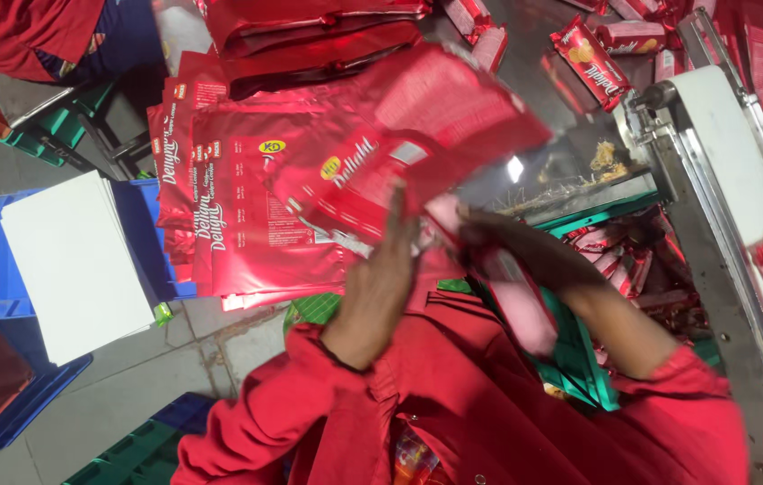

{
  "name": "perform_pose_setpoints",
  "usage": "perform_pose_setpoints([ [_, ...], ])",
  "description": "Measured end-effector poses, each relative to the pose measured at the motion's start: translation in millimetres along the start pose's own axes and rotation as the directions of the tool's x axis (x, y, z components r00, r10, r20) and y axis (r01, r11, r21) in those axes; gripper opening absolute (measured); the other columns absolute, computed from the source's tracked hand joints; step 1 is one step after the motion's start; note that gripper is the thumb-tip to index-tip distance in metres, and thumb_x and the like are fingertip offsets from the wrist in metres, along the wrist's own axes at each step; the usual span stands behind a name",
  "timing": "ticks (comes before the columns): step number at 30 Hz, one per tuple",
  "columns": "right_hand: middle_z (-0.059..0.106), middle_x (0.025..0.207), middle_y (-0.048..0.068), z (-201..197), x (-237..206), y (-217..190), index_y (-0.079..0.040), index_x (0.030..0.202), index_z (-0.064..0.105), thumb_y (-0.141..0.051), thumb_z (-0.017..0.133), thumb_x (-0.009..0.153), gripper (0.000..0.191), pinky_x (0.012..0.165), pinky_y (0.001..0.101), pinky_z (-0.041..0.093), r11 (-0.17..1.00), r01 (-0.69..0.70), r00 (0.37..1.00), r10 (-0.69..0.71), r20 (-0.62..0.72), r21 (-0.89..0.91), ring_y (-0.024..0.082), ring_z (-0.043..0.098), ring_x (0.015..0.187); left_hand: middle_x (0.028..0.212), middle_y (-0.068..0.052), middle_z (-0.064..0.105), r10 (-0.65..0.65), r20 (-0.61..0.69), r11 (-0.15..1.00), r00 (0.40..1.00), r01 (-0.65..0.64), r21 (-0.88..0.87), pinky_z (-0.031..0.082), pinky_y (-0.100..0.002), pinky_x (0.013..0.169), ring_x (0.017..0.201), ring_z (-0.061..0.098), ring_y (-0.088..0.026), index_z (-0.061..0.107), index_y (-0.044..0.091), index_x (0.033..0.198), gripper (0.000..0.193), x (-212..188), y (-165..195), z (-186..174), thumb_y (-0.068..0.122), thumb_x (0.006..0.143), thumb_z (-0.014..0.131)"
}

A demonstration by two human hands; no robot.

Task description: The person repeatedly picks red Delight cookie packages from a table, places them into a green crate, and stacks additional packages on the table. The process is continuous and repetitive.

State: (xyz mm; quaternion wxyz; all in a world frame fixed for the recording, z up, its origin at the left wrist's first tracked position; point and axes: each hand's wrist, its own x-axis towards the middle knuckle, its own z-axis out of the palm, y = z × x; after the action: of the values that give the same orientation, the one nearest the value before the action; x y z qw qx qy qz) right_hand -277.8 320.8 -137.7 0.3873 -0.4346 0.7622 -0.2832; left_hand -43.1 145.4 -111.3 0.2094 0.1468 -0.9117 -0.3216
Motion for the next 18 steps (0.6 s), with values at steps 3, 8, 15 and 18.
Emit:
perform_pose_setpoints([
  [3, 0.070, 0.093, 0.026, 9.1, 62.8, 31.3, 0.005, 0.103, 0.071, -0.043, 0.065, 0.098, 0.048, 0.079, 0.0491, 0.051, 0.982, 0.080, 0.963, -0.121, -0.241, -0.173, 0.037, 0.068, 0.085, 0.164, -0.026, 0.042, 0.126, 0.162, 0.893, 0.979, -0.183, 0.410, 0.052, -0.034, 0.044, 0.056, 0.065, -0.017, 0.049, -0.007, 0.136, 0.047, -20.0, 25.9, 33.9, 0.001, 0.091, 0.061],
  [8, 0.070, 0.098, 0.024, 45.4, 145.2, 56.3, 0.001, 0.105, 0.071, -0.041, 0.065, 0.095, 0.043, 0.084, 0.0505, 0.049, 0.838, 0.161, 0.867, -0.372, -0.330, -0.521, 0.037, 0.067, 0.091, 0.163, -0.017, 0.042, 0.291, 0.007, 0.947, 0.957, -0.290, 0.139, 0.053, -0.036, 0.050, 0.068, 0.067, -0.023, 0.053, 0.009, 0.144, 0.060, -14.3, 47.2, 36.9, -0.002, 0.085, 0.057],
  [15, 0.068, 0.105, 0.022, 24.4, 129.9, 32.6, -0.005, 0.107, 0.071, -0.038, 0.066, 0.092, 0.037, 0.090, 0.0525, 0.047, 0.822, 0.049, 0.790, -0.379, -0.481, -0.568, 0.037, 0.065, 0.098, 0.165, -0.014, 0.036, 0.130, 0.011, 0.986, 0.991, -0.128, -0.108, 0.058, -0.045, 0.080, 0.110, 0.067, -0.041, 0.036, 0.013, 0.159, 0.086, 45.2, -2.9, -84.7, -0.004, 0.079, 0.062],
  [18, 0.068, 0.108, 0.021, 18.6, 120.5, 13.0, -0.007, 0.109, 0.071, -0.037, 0.067, 0.090, 0.035, 0.093, 0.0534, 0.046, 0.844, 0.296, 0.845, -0.450, -0.288, -0.448, 0.037, 0.064, 0.101, 0.165, -0.013, 0.038, 0.022, 0.077, 0.987, 0.997, -0.010, -0.158, 0.056, -0.046, 0.092, 0.120, 0.064, -0.042, 0.037, 0.014, 0.158, 0.083, 54.5, -8.7, -109.6, -0.004, 0.081, 0.062],
])
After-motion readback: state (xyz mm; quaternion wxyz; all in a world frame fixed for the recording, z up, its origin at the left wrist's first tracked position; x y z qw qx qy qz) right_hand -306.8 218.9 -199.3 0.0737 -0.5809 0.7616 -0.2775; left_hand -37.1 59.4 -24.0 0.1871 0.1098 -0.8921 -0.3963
